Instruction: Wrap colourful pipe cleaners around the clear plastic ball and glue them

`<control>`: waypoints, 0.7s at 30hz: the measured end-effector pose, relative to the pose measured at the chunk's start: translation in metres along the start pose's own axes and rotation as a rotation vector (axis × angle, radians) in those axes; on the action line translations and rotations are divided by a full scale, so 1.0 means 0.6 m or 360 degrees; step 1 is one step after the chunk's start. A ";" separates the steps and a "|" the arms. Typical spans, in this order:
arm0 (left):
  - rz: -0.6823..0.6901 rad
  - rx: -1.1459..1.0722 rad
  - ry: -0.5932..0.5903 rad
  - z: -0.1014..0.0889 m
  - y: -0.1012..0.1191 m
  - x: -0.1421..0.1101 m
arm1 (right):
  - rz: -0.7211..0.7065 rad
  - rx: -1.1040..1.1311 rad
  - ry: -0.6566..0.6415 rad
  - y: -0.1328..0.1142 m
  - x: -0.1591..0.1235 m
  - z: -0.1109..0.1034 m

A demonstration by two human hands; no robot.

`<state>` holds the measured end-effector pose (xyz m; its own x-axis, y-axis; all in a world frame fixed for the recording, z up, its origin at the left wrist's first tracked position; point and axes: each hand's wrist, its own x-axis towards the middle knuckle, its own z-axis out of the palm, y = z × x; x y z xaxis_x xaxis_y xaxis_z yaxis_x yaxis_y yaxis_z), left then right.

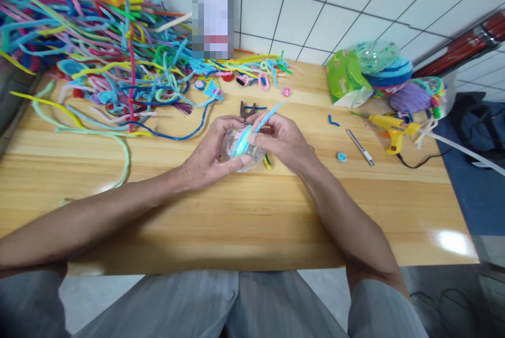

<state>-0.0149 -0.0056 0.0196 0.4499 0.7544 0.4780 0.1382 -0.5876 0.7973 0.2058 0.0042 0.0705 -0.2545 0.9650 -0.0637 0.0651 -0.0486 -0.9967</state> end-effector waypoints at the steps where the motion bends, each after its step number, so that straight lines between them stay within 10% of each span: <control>1: -0.0034 -0.0022 -0.0002 -0.001 0.000 0.002 | 0.0003 -0.0007 0.0002 0.000 -0.001 0.001; 8: -0.0125 -0.0208 -0.0167 -0.020 0.000 0.021 | 0.0068 0.0006 0.0108 0.014 0.011 -0.014; 21: 0.0446 0.0141 -0.0125 0.014 -0.062 -0.009 | 0.0072 0.0176 0.0153 0.030 0.018 -0.023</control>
<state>-0.0153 0.0097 -0.0156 0.5476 0.5364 0.6422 0.0740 -0.7956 0.6013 0.2176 0.0171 0.0529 -0.1601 0.9811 -0.1088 -0.0338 -0.1156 -0.9927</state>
